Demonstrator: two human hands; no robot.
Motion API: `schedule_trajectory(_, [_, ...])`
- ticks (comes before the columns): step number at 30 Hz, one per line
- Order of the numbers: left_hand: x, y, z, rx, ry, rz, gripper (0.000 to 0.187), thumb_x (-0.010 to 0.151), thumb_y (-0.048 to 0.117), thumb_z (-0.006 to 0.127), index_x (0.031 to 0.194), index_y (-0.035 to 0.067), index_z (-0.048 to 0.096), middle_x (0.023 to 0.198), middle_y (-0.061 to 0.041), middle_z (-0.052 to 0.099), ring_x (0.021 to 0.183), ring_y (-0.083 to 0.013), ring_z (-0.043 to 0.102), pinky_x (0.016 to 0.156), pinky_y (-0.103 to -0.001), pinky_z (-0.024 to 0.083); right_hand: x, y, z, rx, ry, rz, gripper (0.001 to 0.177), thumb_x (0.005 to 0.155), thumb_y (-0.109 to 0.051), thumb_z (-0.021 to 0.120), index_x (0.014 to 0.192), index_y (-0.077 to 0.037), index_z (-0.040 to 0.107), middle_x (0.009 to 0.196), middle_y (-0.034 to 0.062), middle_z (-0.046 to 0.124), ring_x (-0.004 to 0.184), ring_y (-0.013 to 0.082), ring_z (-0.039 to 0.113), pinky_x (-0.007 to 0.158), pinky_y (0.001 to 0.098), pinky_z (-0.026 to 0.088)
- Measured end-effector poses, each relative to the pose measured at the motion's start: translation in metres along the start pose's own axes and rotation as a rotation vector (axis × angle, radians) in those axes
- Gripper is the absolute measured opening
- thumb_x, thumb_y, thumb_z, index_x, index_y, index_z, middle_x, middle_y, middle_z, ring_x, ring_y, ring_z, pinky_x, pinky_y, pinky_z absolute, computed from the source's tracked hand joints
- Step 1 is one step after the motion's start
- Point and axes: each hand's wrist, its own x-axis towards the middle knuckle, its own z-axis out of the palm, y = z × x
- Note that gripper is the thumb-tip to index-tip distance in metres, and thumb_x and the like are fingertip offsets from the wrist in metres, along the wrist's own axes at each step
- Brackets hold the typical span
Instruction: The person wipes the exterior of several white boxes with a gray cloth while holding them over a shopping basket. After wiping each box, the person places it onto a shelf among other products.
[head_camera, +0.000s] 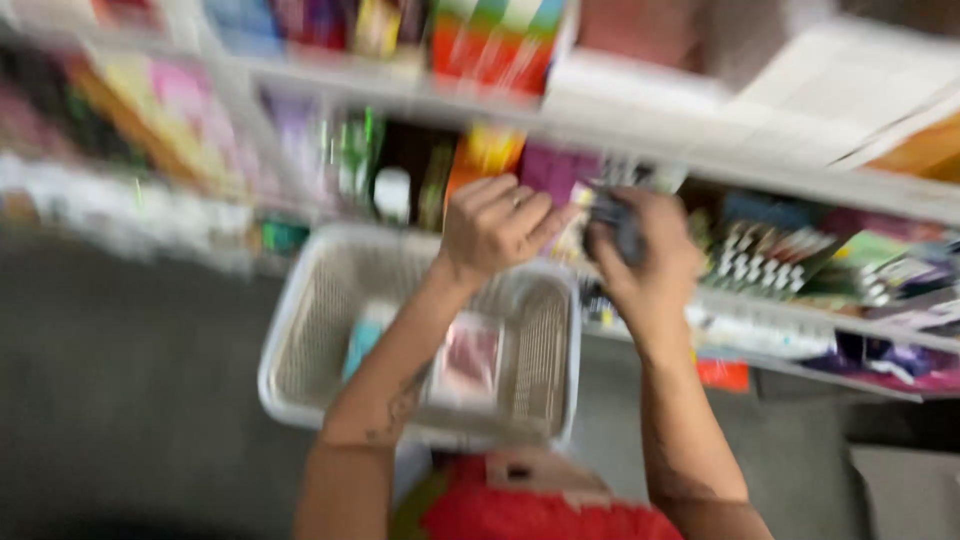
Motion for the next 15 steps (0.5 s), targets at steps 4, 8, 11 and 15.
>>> schedule_trajectory(4, [-0.133, -0.019, -0.012, -0.046, -0.167, -0.275, 0.033, 0.100, 0.040, 0.061, 0.072, 0.024, 0.068, 0.061, 0.001, 0.047, 0.056, -0.0234, 0.055, 0.056, -0.032, 0.047, -0.069, 0.035, 0.122, 0.204, -0.483, 0.076, 0.042, 0.082, -0.014, 0.081, 0.116, 0.005, 0.068, 0.112, 0.0313, 0.070, 0.104, 0.0544, 0.065, 0.087, 0.0585, 0.053])
schedule_trajectory(8, [-0.253, -0.037, -0.009, -0.109, -0.714, -0.963, 0.037, 0.100, 0.039, 0.059, 0.075, 0.011, 0.065, 0.062, -0.013, 0.061, 0.069, -0.0380, 0.066, 0.062, -0.048, 0.049, -0.161, 0.078, 0.241, 0.222, -0.906, 0.660, 0.047, 0.083, -0.028, 0.074, 0.125, -0.009, 0.065, 0.111, 0.0231, 0.072, 0.111, 0.0468, 0.066, 0.090, 0.0567, 0.050])
schedule_trajectory(11, [-0.384, -0.038, 0.016, -0.135, -1.272, -1.348, 0.019, 0.087, 0.027, 0.065, 0.084, 0.009, 0.072, 0.084, -0.016, 0.072, 0.092, -0.0423, 0.071, 0.079, -0.057, 0.055, -0.272, 0.125, 0.306, 0.338, -0.803, 0.866, 0.046, 0.080, -0.023, 0.077, 0.121, -0.005, 0.066, 0.109, 0.0239, 0.071, 0.107, 0.0460, 0.067, 0.087, 0.0556, 0.050])
schedule_trajectory(15, [-0.384, -0.009, -0.019, -0.083, -1.400, -1.676, 0.048, 0.094, 0.035, 0.057, 0.125, -0.001, 0.065, 0.117, -0.023, 0.071, 0.115, -0.0404, 0.068, 0.093, -0.054, 0.056, -0.411, 0.180, 0.350, 0.598, -0.438, 1.349, 0.047, 0.088, -0.023, 0.079, 0.121, 0.003, 0.059, 0.104, 0.0195, 0.062, 0.089, 0.0321, 0.065, 0.076, 0.0466, 0.058])
